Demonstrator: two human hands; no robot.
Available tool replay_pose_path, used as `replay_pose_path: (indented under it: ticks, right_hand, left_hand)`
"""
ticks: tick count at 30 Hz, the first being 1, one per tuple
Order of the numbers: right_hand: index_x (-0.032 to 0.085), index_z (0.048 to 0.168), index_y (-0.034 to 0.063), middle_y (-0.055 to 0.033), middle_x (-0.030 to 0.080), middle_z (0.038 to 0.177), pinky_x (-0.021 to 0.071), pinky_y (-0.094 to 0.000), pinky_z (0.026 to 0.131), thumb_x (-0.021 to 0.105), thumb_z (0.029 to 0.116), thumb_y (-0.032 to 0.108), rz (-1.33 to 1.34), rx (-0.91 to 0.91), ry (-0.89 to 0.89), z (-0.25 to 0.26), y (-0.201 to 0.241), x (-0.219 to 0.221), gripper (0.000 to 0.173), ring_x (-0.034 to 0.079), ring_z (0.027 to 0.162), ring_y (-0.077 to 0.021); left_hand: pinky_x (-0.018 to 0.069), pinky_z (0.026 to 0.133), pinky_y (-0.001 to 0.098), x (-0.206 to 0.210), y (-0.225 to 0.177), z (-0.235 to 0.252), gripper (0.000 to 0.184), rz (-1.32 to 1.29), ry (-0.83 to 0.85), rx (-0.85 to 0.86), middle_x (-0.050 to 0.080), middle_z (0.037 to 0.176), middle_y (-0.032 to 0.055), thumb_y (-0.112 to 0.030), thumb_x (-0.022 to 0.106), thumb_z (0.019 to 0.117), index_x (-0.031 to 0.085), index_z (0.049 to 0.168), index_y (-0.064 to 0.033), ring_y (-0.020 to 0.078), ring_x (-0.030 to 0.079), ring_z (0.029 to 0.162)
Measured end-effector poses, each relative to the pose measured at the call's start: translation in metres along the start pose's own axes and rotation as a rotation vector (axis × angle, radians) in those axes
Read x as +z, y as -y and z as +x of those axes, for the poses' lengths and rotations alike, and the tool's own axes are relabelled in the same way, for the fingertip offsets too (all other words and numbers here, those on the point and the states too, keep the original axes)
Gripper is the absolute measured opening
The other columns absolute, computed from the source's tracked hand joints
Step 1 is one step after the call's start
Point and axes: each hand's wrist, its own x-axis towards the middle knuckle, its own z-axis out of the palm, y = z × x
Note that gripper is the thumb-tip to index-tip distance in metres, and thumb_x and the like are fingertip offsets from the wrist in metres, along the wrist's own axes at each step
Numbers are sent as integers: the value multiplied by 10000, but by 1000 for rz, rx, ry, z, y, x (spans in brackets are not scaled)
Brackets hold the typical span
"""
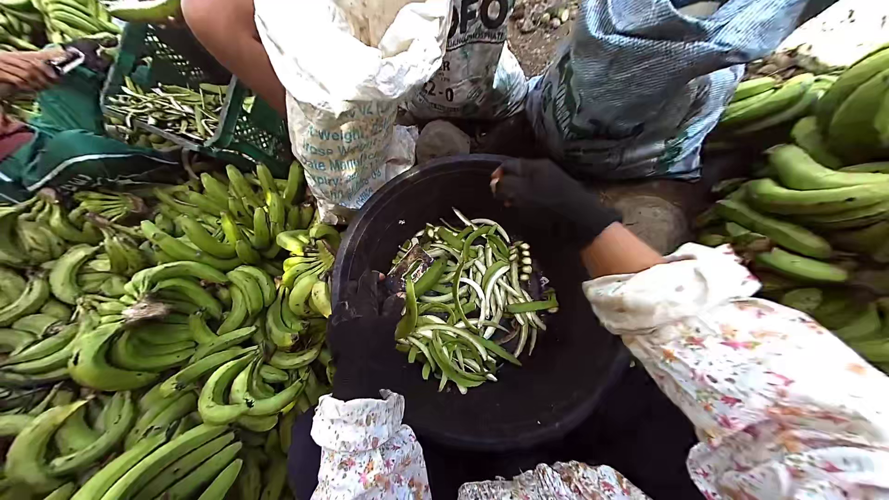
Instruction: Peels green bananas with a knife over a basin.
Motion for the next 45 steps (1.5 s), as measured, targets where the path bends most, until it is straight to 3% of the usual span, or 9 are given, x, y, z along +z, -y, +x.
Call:
replay_pose_path:
  ticks: [2,6,12,16,21,25,30,37,45]
  right_hand:
    - [655,1204,14,-195,680,1068,527,-540,827,481,1068,303,99,225,221,12,-42,83,364,661,915,-306]
    - [608,1292,-9,-213,639,1209,516,-491,909,384,1105,362,92,520,378,14,-71,193,472,649,1013,-301]
    - [561,1345,-55,-253,573,1381,430,-539,1093,581,1008,438,194,849,70,28,-64,257,598,538,1320,-363]
    - [504,1374,-29,-242,604,1300,511,-535,994,654,968,305,342,777,-78,22,-70,273,546,612,1193,-350]
    - [387,1465,29,-184,613,1183,588,-408,787,569,1014,146,926,438,-191,0,-85,233,500,659,958,-237]
    - [408,1411,74,-78,636,1057,592,-358,755,354,1052,185,1191,186,-170,-32,-77,163,380,666,874,-153]
    - [570,1122,78,-34,656,804,581,-282,618,183,1110,375,1212,176,-127,-58,-73,109,487,649,673,-117]
    - [580,1047,56,-62,630,734,545,-273,492,196,1114,464,1272,334,-138,-76,-86,83,564,608,546,-135]
    - [582,1107,57,-76,640,776,563,-287,556,269,1116,394,1290,384,-72,-91,-85,83,460,633,617,-143]
  left_hand:
    - [497,881,656,52,54,42,568,-72,-330,106,654,1238,234,-428,705,950,584,1407,-112,434,654,1065]
    - [481,956,631,43,64,49,625,-122,-249,27,643,1281,227,-466,642,982,507,1476,-110,408,640,1139]
    - [465,1015,572,41,67,54,567,-152,-244,55,616,1348,231,-395,593,1028,512,1463,-41,381,624,1201]
    - [475,1012,555,39,66,56,600,-187,-147,43,641,1307,215,-415,604,1019,490,1478,-45,366,632,1187]
    - [478,1005,538,48,61,57,614,-268,-52,180,650,1241,220,-355,724,944,520,1418,-21,349,631,1138]
    - [464,1056,543,74,44,56,514,-204,-122,423,649,1321,198,-325,646,988,583,1417,-49,343,624,1224]
    - [457,1080,539,120,8,49,483,-183,-138,656,633,1376,181,-361,495,1055,600,1424,-67,345,613,1267]
    - [482,1032,523,141,-14,29,499,-219,-25,707,651,1308,186,-390,485,1043,608,1404,-67,329,632,1208]
    - [402,1128,511,147,-16,34,496,-277,59,639,593,1423,148,-382,517,1042,578,1443,-95,287,551,1334]
